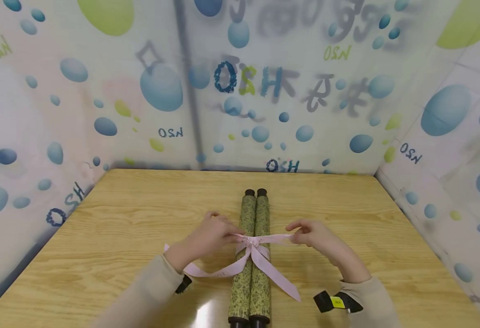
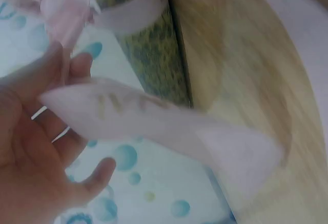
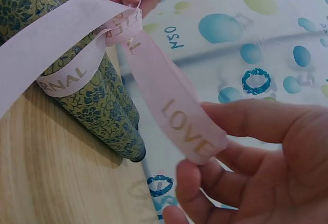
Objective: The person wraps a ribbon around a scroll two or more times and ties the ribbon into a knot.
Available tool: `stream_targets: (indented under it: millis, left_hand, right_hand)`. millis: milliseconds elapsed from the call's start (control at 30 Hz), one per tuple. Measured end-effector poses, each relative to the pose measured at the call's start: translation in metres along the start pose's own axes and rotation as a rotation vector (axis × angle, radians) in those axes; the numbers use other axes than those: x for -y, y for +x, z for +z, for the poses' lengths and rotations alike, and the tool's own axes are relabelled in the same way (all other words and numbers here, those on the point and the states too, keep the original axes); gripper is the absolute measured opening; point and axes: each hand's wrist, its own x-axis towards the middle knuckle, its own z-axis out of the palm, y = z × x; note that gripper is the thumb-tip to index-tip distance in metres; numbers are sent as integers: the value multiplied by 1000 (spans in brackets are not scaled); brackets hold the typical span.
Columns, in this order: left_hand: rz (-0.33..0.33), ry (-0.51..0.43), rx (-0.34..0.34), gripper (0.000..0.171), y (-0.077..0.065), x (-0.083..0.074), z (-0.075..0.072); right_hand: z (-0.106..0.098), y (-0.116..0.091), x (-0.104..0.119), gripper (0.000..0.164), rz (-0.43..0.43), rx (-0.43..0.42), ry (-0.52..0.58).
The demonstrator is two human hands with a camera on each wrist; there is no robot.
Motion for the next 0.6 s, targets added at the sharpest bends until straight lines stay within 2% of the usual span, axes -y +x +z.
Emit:
stream_targets:
  millis: [100,267,333,433,600]
  left_hand:
    - [-23,-140,50,20,-4,13,-6]
    - [-59,-342,147,18,-14,33,-13]
    - [-67,-421,182,18,-19,41,-13]
    - [-93,-504,236,19,-26,53,-13]
    - [-142,-597,290,32,-37,65,-18]
  right_hand:
    - [-2,0,-6,49,-4,-36,53]
    - [-5,2,-15,51,-92,-2,144]
    - [-2,3,-18,49,-121,-14,156]
    - [5,5,-21,43,-128,-83,145]
    - [14,7,-22,37,-65,-252,121]
